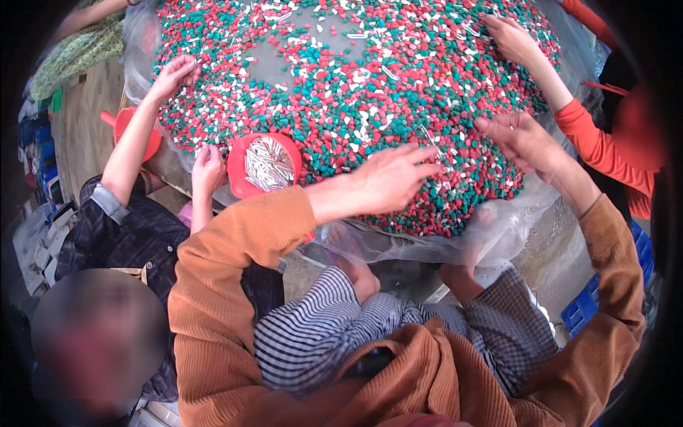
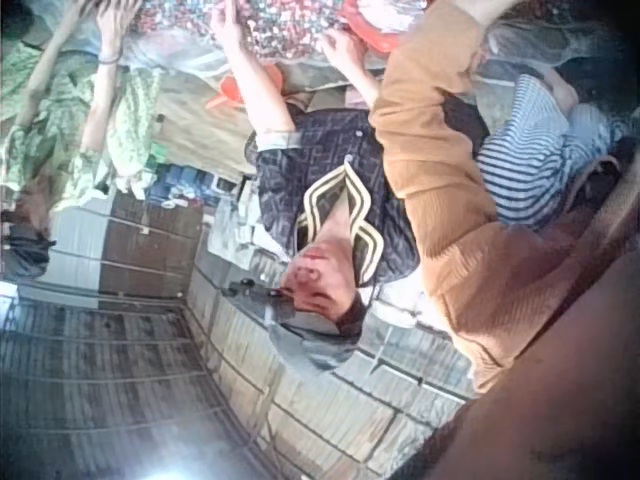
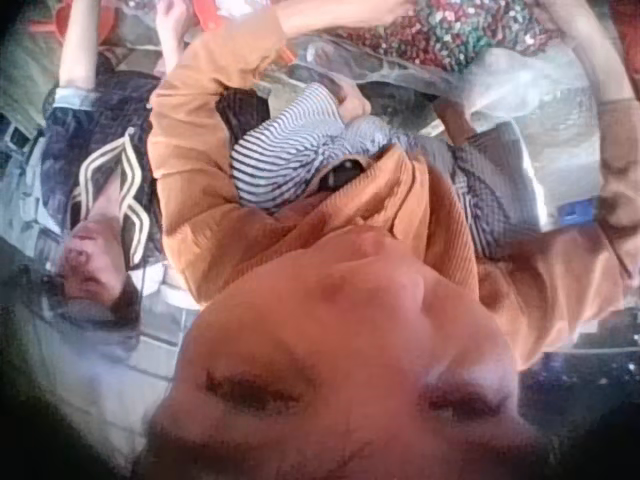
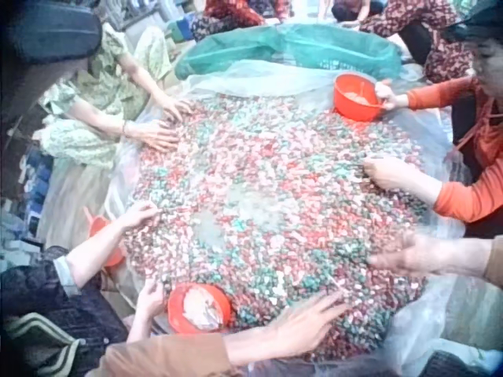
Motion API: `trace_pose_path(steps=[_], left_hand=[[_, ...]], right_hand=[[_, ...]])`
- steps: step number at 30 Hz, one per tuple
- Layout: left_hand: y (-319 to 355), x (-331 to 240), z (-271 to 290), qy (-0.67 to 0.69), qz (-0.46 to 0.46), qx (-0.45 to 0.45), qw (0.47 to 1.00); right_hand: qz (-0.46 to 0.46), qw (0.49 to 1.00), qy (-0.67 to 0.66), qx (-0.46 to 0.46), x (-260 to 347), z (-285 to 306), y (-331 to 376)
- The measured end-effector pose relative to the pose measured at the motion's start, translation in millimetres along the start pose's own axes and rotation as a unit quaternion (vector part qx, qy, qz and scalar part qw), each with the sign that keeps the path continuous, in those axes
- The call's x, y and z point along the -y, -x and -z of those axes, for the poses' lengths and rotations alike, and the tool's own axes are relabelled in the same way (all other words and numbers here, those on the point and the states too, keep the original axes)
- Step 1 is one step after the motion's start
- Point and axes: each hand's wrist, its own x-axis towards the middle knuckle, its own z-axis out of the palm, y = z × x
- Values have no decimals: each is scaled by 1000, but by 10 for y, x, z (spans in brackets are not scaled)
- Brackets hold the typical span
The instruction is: The person sits on the floor and sorts a large pile of red, green, and white candy pieces by hand. They pick up handfuls of the candy and place them into a red plastic scoop held by another person. The task involves repetitive picking and placing of the candy pieces.
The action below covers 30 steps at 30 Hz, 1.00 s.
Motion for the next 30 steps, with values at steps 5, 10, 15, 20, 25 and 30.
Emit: trace_pose_path(steps=[5,10,15,20,25,30], left_hand=[[-172,497,369,-76,61,-87,992],[-680,883,289,-154,139,-218,954],[-770,1003,153,-155,242,-232,929],[-668,865,278,82,309,-256,912],[-663,995,126,20,257,-281,924],[-864,966,145,-71,260,-242,932]], right_hand=[[282,881,377,-59,-162,-58,-68],[295,818,439,-228,-138,-366,-690],[295,815,465,-179,-441,-694,-864],[412,866,251,-128,-761,-397,-909],[179,890,-403,116,-664,-114,-737],[192,893,-377,152,-723,-64,-725]])
